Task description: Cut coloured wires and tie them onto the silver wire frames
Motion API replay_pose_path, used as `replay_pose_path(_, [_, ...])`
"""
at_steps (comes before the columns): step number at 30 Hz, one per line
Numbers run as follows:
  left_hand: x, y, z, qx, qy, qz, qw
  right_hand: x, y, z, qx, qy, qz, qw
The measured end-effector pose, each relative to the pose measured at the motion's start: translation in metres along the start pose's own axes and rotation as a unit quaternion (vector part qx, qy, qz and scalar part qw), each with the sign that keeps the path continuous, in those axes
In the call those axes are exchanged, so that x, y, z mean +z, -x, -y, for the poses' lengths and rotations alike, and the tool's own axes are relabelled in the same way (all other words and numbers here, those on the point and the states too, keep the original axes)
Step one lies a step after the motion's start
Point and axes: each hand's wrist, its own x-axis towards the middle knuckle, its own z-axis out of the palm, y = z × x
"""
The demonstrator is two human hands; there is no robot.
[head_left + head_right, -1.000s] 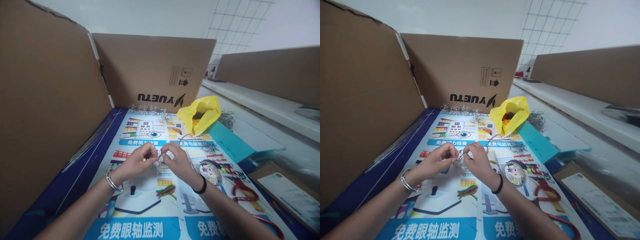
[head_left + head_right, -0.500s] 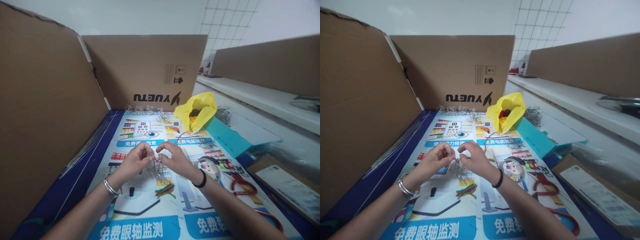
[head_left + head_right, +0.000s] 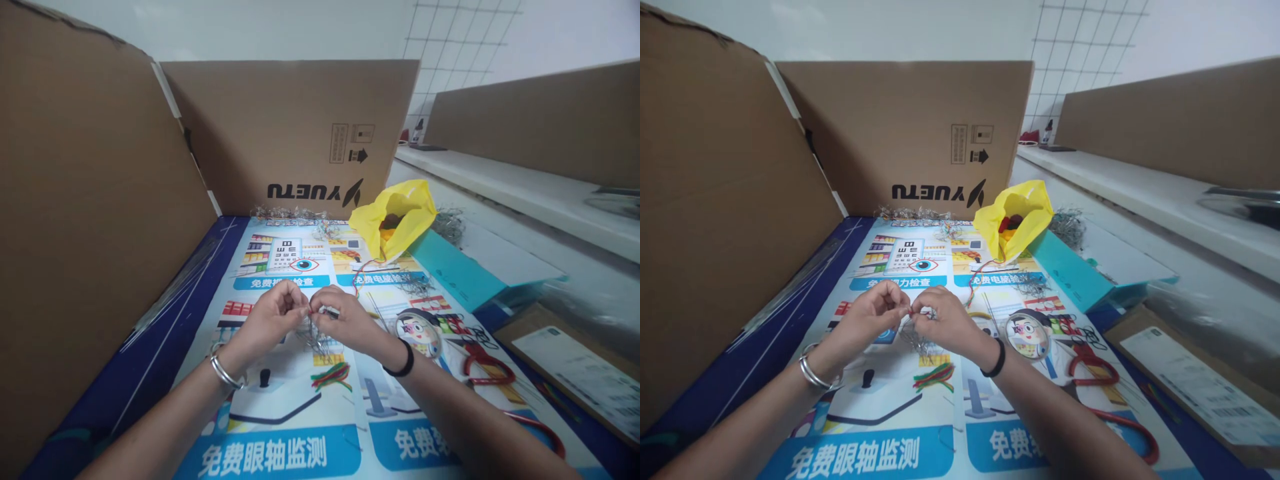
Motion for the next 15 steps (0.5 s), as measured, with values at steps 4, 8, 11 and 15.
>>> replay_pose_path(4, [0.002,0.002,-0.005,-0.018,0.024,-0.002,1.000,-0.002,-0.001,0.002,-0.015,-0.022,0.012,1.000])
replay_pose_path(8, [0.004,0.003,-0.006,-0.030,0.068,-0.004,0.997,-0.004,-0.001,0.000,-0.015,-0.039,0.022,0.999])
replay_pose_path(11, [0.005,0.004,-0.006,-0.030,0.078,-0.004,0.996,-0.003,-0.002,-0.003,-0.028,-0.039,0.020,0.999])
replay_pose_path(15, [0.003,0.005,-0.005,-0.003,0.069,-0.002,0.998,0.001,-0.002,-0.008,-0.031,-0.019,0.001,0.999])
